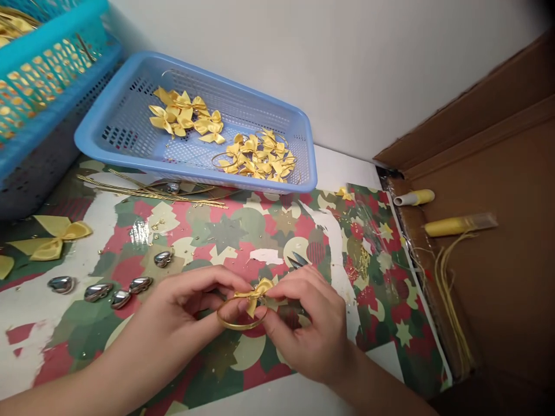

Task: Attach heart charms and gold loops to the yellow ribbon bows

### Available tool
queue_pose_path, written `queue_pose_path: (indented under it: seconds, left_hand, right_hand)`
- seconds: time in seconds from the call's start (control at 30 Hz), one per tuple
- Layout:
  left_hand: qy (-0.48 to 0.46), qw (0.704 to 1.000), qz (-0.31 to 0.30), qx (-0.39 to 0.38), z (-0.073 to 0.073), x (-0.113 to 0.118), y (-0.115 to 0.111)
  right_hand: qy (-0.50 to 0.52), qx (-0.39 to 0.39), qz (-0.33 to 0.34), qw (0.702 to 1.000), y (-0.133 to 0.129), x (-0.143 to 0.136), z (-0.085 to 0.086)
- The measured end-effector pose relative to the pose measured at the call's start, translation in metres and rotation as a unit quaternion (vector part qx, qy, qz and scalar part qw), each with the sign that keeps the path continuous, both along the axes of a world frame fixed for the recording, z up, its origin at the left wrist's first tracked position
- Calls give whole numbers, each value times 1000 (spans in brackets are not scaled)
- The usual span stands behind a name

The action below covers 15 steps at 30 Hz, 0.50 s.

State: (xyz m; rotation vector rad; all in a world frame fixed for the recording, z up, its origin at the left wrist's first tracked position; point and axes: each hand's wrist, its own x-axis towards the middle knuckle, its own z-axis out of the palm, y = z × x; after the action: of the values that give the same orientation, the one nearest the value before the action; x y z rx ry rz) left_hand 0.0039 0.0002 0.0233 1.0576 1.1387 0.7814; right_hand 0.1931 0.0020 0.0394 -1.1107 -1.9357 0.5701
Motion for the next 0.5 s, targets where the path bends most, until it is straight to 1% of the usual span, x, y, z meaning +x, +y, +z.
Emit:
queue_pose_path:
  seconds: [0.13, 0.33, 0.5]
  left_hand:
    - [20, 1000, -16, -3, 2, -1, 2]
    - [30, 999, -17, -2, 9, -2, 7]
    - [31, 998, -8, -61, 10, -4, 8]
  right_hand:
    - [-4, -20, -6, 1000, -1, 1, -4]
    - [11, -40, -15, 999, 0, 1, -5]
    - [24, -38, -26, 999, -1, 3, -3]
